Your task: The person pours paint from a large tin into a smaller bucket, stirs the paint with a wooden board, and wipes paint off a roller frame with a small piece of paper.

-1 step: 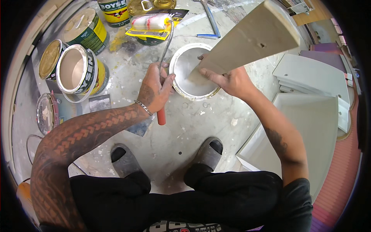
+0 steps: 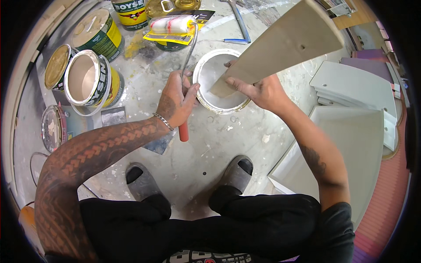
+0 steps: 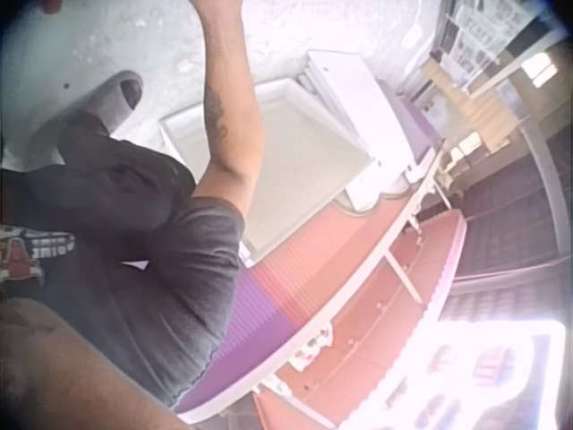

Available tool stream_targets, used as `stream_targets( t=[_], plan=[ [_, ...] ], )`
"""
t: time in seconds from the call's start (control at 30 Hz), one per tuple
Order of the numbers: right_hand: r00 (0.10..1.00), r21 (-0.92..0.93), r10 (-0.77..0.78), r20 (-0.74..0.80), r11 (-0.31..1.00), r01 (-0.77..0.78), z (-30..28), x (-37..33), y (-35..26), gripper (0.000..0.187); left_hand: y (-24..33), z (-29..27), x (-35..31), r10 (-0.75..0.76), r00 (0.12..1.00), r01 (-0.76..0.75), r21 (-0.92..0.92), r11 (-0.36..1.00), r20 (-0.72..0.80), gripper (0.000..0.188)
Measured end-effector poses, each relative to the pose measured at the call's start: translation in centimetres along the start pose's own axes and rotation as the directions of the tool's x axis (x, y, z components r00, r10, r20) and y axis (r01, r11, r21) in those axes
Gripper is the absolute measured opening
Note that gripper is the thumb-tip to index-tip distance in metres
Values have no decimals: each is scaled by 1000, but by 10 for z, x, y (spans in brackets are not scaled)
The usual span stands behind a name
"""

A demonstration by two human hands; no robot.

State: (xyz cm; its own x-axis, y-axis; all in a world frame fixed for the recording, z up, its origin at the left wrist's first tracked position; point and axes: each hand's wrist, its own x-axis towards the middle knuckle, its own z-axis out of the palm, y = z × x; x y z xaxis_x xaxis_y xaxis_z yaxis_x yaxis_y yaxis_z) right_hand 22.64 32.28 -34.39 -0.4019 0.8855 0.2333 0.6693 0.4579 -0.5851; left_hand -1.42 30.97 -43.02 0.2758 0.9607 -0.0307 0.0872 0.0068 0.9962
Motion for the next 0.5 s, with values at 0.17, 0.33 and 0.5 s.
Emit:
stream_targets(
  t=[0.17,0.33,0.5],
  plan=[
    [996,122,76,-51,990,-69,-8,2,11,29,-3,2,0,28,1000,-28,11,1000,-11,36],
    [997,49,75,-15,996,-74,-4,6,-12,27,-5,2,0,34,999,-34,-2,999,-27,36],
    [972,286,119,-200,957,-58,-3,8,8,30,-3,4,-1,74,997,-75,56,996,26,37]
  ],
)
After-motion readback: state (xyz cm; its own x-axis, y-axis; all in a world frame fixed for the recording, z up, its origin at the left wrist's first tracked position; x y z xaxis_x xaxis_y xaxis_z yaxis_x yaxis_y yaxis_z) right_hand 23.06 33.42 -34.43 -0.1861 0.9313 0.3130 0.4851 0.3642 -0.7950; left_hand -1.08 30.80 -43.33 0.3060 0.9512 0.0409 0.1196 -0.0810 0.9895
